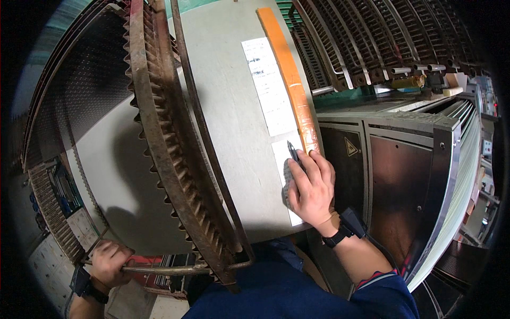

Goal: Organizing and stacking metal panels or circuit board components into specialized racks on a production floor.

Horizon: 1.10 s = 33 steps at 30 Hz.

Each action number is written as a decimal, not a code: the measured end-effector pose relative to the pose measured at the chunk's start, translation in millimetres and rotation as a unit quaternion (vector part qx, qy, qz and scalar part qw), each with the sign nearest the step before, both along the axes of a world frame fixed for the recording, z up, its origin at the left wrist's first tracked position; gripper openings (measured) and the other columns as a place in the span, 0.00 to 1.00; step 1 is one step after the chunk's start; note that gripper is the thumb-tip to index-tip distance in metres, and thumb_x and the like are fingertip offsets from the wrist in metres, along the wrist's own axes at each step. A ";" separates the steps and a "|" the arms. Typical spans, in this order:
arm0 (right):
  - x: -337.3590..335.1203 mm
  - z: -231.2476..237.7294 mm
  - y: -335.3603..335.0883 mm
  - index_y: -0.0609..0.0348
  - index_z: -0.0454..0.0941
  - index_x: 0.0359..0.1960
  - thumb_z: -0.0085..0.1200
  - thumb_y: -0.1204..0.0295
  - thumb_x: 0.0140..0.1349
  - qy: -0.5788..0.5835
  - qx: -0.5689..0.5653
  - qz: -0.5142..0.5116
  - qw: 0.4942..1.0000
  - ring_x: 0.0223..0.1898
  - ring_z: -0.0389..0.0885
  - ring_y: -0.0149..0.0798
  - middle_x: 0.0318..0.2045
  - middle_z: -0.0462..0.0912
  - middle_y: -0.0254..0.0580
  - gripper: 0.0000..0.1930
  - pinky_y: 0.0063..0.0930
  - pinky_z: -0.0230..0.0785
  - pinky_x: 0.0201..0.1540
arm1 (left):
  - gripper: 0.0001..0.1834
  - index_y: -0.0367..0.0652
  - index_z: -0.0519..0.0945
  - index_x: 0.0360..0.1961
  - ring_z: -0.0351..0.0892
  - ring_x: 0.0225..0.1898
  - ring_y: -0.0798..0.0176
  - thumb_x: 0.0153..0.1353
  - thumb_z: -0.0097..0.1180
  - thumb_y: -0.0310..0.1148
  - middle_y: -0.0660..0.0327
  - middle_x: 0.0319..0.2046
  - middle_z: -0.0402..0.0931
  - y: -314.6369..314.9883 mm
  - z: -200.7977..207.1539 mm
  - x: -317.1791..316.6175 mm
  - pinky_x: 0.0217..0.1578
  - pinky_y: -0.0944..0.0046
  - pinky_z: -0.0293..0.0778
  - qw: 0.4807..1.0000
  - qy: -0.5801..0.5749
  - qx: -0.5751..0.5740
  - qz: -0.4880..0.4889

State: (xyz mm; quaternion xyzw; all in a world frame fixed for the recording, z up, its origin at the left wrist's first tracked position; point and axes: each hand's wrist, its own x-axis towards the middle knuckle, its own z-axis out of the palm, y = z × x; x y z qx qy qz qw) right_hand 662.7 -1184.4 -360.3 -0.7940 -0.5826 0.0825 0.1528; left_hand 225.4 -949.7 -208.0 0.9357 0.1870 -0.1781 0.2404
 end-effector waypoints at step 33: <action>-1.2 -0.1 0.1 0.55 0.79 0.57 0.62 0.72 0.49 -0.007 0.021 -0.003 1.000 0.65 0.66 0.56 0.62 0.73 0.48 0.29 0.55 0.61 0.66 | 0.12 0.46 0.79 0.28 0.78 0.32 0.54 0.42 0.62 0.38 0.62 0.29 0.77 2.3 -2.1 -3.8 0.34 0.53 0.74 0.999 -0.035 0.014 -0.009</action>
